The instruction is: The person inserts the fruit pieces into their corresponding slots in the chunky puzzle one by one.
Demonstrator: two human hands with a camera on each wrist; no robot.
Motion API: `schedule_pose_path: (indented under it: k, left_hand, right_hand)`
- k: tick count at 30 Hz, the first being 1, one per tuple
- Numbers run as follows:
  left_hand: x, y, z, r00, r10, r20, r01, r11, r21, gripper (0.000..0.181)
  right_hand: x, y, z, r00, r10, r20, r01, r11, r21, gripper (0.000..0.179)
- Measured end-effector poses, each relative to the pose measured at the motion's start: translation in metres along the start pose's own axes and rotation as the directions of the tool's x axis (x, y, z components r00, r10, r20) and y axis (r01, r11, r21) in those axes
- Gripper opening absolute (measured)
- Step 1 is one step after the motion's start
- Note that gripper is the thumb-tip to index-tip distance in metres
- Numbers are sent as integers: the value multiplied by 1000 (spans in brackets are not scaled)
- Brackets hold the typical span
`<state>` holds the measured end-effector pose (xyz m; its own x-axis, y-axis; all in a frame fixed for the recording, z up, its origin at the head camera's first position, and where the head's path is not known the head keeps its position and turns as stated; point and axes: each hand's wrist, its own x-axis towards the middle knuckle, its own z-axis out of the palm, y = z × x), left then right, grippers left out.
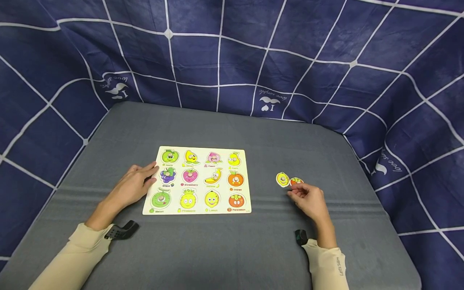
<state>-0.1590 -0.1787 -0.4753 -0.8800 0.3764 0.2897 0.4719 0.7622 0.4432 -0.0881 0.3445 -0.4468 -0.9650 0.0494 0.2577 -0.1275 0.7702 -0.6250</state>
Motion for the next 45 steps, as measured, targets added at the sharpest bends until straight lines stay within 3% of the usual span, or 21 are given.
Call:
schedule_pose_path:
  k: [6,17,25,45]
  left_hand:
    - [0,-2,-1,999,-22,34,22,1000,-2,39]
    - [-1,-4,0,999,-34,42,34,999,0,40]
    - [1,-2,-1,999,-31,44,30,999,15,40]
    - [0,-1,0,999,-26,35,26,1000,16,39]
  right_hand:
    - [-4,7,-15,1000,12,16,-12,999,-44,11]
    - [-12,22,-30,993,28,112,-15,993,-113,8]
    - [-12,27,-34,986,46,159,-22,988,-151,8]
    - [-10,26,-35,978,73,193,-40,984,-171,6]
